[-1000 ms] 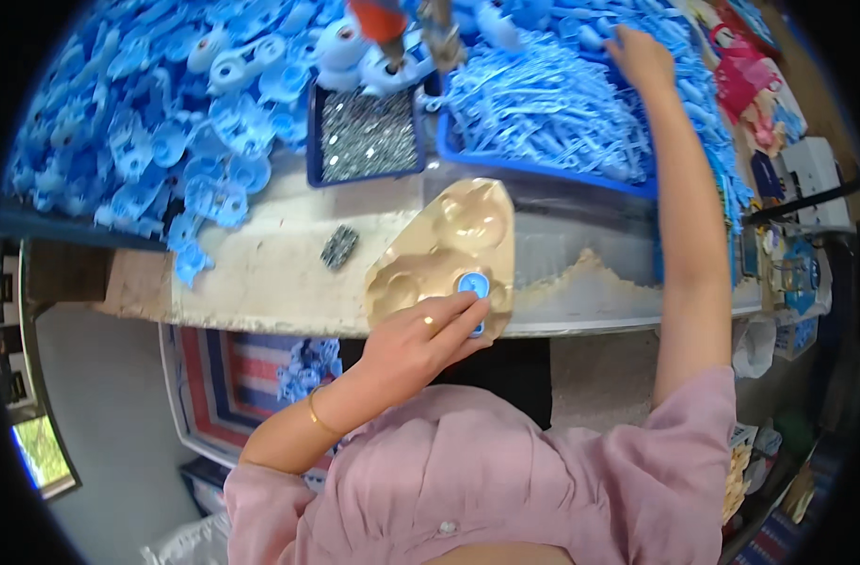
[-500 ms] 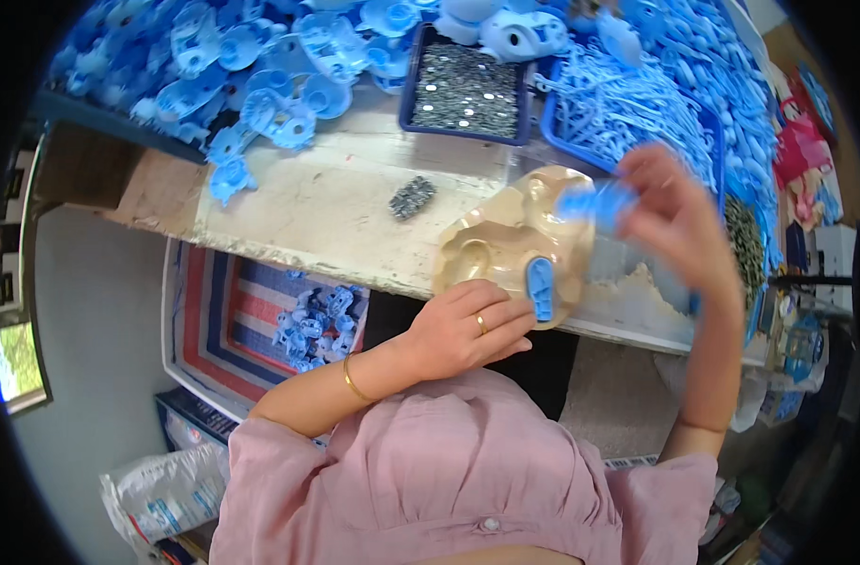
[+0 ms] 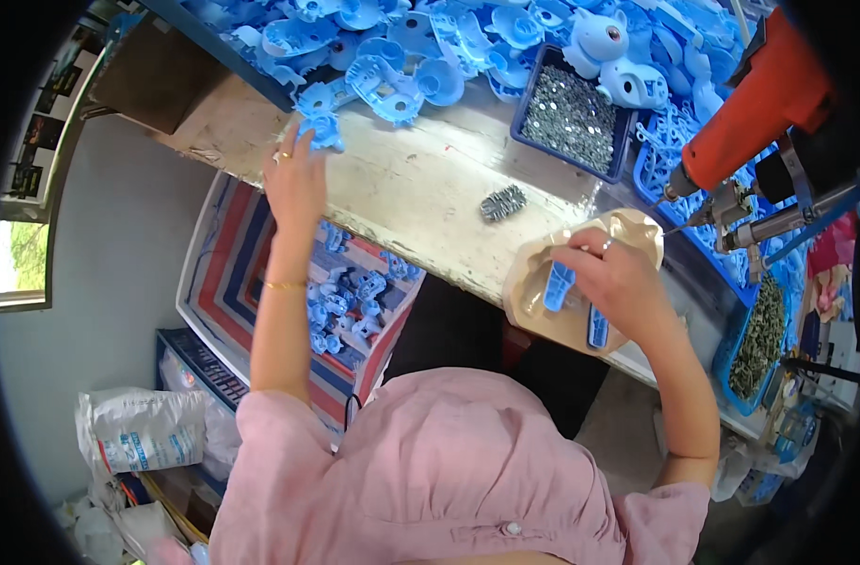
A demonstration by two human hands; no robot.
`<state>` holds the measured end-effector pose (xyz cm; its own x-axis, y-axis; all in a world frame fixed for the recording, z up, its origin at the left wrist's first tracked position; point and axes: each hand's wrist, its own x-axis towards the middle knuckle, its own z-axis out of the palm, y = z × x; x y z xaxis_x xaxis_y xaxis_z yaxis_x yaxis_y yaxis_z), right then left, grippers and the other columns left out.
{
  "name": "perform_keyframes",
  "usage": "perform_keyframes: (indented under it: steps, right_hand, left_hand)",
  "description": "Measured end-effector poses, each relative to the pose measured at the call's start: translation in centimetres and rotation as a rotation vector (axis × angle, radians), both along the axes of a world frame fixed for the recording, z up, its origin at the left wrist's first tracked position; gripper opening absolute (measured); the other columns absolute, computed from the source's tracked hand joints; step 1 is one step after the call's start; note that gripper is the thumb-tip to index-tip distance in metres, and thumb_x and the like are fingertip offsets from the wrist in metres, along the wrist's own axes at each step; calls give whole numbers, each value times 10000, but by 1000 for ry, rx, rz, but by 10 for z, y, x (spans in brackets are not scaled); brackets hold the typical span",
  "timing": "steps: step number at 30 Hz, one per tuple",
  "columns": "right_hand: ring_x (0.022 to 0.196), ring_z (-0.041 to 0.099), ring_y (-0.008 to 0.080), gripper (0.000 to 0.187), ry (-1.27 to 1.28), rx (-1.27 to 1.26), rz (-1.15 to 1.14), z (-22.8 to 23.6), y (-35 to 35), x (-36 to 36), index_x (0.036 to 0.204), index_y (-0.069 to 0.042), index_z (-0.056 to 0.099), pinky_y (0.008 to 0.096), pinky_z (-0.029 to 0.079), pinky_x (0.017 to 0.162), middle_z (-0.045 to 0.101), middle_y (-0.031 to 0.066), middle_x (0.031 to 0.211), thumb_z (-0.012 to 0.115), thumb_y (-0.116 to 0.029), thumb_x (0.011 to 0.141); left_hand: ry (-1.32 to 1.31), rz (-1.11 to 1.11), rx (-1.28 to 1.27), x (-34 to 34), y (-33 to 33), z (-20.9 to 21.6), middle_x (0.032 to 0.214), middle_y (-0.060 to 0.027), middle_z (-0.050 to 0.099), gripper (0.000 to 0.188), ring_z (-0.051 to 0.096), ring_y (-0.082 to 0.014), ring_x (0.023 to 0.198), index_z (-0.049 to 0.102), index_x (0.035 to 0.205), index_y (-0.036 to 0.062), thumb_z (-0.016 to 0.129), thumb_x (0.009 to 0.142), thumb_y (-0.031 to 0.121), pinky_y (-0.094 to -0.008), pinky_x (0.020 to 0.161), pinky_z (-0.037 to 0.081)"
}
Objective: Assembling blue bear-shaped plastic toys at a factory workbench using screws and power tools.
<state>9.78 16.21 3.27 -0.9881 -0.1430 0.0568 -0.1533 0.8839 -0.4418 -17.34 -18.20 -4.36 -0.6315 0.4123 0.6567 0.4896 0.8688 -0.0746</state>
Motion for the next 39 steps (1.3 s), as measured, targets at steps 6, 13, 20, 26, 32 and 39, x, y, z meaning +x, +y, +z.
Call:
perform_keyframes:
  steps: [6,13,20,26,32,39]
  right_hand:
    - [832,695,259,306,131,86,3,-20,-10,3,1099,-139,728,367,557,696,689,46,1057,675,-35,816]
    - [787,700,235,231,198,-175,-126,1,-9,8,1096,-70,729,336,555,671,693,82,1002,684,-1,881]
    - [916,707,214,313,192,-412,-91,13,-33,1,1210,-2,671,314,551,809,691,114,1116,674,16,898]
    - [1141,631,267,423,508,-1198,-243,29,-54,-9,1320,21,555,401,472,1002,665,135,1216,689,-57,926]
    - [809,622,248,375,507,-251,-71,61,-15,43,1088,-30,699,356,511,723,673,85,958,788,66,737]
    - [825,624,265,329,238,126,-223,-3,-40,53,1108,-68,733,363,530,676,658,67,903,686,17,793]
  left_hand:
    - [-394,-117,296,-6,-12,8,1098,-142,689,260,661,-254,907,647,1191,40,641,965,169,-351,824,524]
    - [-635,-282,1236,19,-36,11,921,-16,577,172,484,-146,746,601,1093,16,531,1013,152,-292,689,428]
    - [-1106,-732,1955,51,-1,27,992,-37,650,275,563,-136,842,626,1095,74,467,965,257,-302,681,429]
    - [-1823,-989,1805,133,105,29,1155,-67,652,375,604,-185,966,565,1248,80,471,973,317,-367,738,478]
    - [-1198,-894,762,153,133,43,1427,-143,508,627,552,-245,1140,406,1462,39,675,937,251,-418,959,487]
    - [-984,-1091,248,161,145,32,1476,-188,460,877,412,-407,1350,376,1494,23,822,752,164,-476,1153,329]
